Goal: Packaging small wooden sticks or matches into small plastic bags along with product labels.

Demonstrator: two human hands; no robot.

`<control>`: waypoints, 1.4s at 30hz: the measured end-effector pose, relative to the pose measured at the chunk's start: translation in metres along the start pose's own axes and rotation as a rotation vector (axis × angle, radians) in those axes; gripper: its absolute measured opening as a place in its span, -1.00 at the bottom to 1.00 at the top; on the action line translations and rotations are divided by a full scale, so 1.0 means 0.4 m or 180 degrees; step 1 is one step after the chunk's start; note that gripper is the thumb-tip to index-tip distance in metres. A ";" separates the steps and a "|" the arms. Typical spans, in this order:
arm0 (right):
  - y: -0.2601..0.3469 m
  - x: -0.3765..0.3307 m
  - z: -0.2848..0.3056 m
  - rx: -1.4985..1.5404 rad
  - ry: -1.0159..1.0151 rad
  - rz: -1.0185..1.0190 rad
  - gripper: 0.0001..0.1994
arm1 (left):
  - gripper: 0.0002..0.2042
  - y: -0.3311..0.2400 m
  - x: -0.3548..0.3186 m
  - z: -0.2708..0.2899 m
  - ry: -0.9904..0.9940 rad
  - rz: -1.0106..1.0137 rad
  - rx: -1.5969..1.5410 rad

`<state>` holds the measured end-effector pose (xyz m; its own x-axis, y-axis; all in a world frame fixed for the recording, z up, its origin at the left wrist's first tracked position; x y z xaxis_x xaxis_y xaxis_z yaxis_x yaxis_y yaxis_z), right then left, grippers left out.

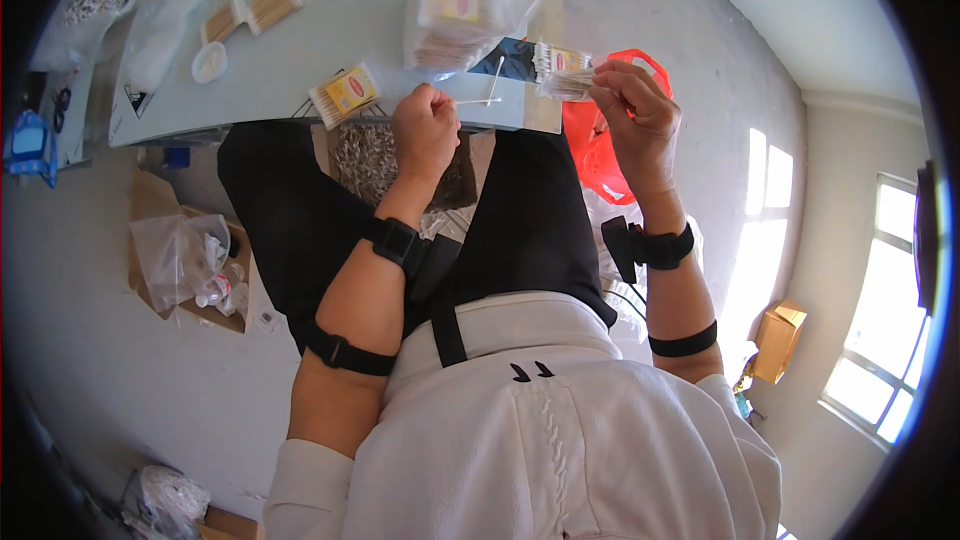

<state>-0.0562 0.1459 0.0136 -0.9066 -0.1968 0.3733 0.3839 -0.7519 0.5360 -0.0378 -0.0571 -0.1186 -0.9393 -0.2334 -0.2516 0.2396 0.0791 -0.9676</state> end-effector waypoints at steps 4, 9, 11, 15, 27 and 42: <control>-0.032 -0.029 0.005 0.0586 -0.0077 -0.0393 -0.91 | -0.94 0.005 -0.003 -0.002 0.0083 -0.0081 -0.0257; -0.062 -0.061 0.022 0.1598 -0.0114 -0.0902 -0.92 | -0.97 0.000 -0.006 -0.017 0.0089 -0.0194 -0.0255; -0.063 -0.070 0.029 0.1771 -0.0095 -0.1019 -0.92 | -0.90 0.001 -0.009 -0.024 0.0121 -0.0395 0.0216; -0.060 -0.080 0.036 0.2062 -0.0147 -0.1000 -0.91 | -0.85 0.002 -0.009 -0.027 0.0194 -0.0415 0.0239; -0.078 -0.115 0.048 0.2398 -0.0246 -0.1138 -0.91 | -0.91 -0.032 -0.028 -0.027 0.0388 -0.0249 0.0209; -0.023 -0.128 0.068 0.2877 -0.0361 -0.1058 -0.90 | -0.78 -0.269 -0.175 -0.084 0.1404 -0.0089 -0.0486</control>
<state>-0.0088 0.1800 0.0102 -0.9890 0.0359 0.1432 0.1439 0.0187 0.9894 -0.0063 -0.0166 0.0039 -0.9676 0.1942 -0.1615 0.2047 0.2282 -0.9519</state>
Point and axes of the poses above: each hand's wrist, its own x-axis towards the middle knuckle, its own z-axis out of the back of the hand, y = z × x, the point moved 2 cm from there along x, towards the middle knuckle, and after that the axes turned 7 degrees about -x, right-handed, at the moved point
